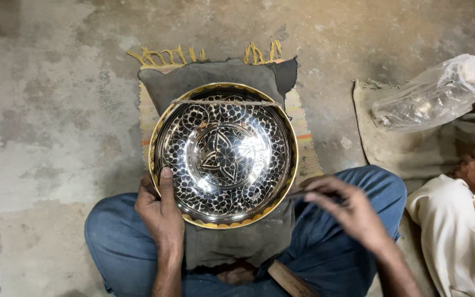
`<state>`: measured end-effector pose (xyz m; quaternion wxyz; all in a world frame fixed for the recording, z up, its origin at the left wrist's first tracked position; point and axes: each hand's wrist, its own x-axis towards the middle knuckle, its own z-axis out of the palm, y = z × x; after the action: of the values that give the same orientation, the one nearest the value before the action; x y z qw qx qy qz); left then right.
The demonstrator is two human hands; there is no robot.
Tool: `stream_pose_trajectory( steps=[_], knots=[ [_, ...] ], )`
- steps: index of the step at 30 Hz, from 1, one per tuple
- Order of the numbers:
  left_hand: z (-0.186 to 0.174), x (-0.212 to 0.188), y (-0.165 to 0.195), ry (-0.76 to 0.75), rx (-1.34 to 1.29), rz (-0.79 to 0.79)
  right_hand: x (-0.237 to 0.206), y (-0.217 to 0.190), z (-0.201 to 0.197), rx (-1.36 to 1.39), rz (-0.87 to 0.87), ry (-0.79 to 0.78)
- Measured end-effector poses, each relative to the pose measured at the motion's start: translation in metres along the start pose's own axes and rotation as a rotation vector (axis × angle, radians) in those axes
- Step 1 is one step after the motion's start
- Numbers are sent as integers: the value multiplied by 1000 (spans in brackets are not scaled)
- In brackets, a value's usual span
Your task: The person uses a hammer and chisel to engrave a decorative floral pattern into a round metal plate. They repeatedly strike the chisel along the design lines, occasionally rotating the plate to access different sections.
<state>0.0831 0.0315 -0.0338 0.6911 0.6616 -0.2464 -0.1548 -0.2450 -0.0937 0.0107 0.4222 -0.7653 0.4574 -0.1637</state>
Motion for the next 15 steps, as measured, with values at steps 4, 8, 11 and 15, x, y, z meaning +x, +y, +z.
stream_pose_trajectory(
  steps=[4, 8, 11, 15],
  knots=[
    [-2, 0, -5, -3, 46, 6, 31, -5, -54, 158, 31, 303],
    [-2, 3, -6, -10, 24, 34, 97, -15, -63, -132, 47, 42],
    [-5, 4, -3, -32, 38, -10, 142, -27, -25, -536, 81, -389],
    [-4, 2, 5, -44, 30, -21, 160, -48, 15, -968, 40, -644]
  ],
)
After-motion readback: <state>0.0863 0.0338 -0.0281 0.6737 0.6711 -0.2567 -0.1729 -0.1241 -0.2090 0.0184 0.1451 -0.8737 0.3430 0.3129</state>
